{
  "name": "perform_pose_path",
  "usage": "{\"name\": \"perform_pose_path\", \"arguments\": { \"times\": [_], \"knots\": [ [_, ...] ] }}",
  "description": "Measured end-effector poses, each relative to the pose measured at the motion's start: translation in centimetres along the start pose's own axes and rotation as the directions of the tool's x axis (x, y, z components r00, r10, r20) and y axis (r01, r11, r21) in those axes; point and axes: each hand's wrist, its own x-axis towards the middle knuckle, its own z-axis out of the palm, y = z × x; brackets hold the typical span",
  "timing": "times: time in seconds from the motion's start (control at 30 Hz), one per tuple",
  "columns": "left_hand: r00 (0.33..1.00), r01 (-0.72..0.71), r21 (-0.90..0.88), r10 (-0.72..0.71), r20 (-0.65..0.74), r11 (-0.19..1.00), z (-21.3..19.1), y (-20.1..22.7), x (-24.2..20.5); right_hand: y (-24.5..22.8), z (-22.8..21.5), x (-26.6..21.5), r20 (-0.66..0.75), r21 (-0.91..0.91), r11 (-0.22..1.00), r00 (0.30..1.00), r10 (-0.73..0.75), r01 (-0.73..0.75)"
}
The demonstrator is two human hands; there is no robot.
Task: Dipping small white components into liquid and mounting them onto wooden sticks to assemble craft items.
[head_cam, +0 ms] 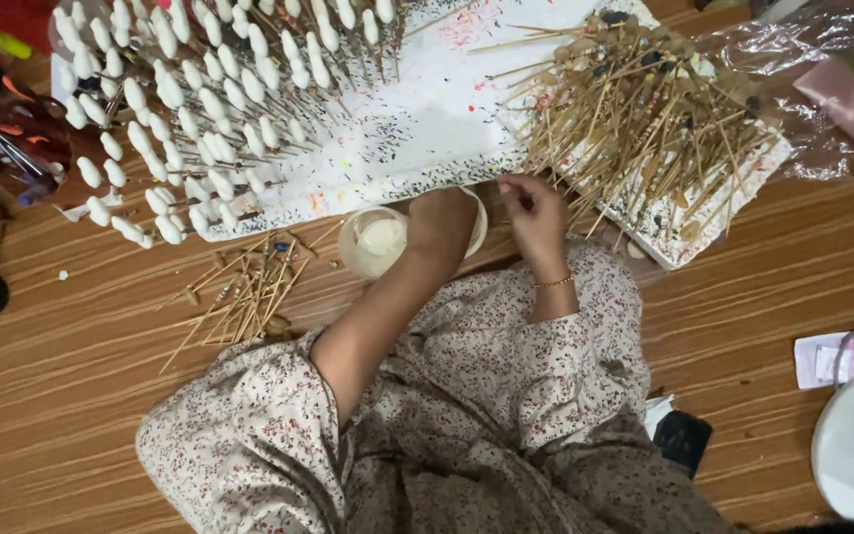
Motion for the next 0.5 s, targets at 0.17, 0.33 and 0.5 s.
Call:
{"name": "perform_pose_path", "arguments": {
  "times": [0.17,0.33,0.5],
  "knots": [
    [1.0,0.002,0.023,-0.002,-0.002,1.0,1.0,0.2,0.2,1.4,0.4,0.3,-0.016,0.018,1.0,1.0,-0.011,0.012],
    [1.0,-0.022,0.04,0.023,-0.008,0.999,0.6,0.5,0.0,1.0,0.3,0.5,-0.019,0.026,0.999,0.999,-0.044,0.044],
    [0.999,0.004,0.046,-0.002,-0.054,0.999,-0.1,0.6,0.2,0.6,0.5,0.5,-0.023,0.041,0.998,0.999,-0.043,0.044]
  ]
}}
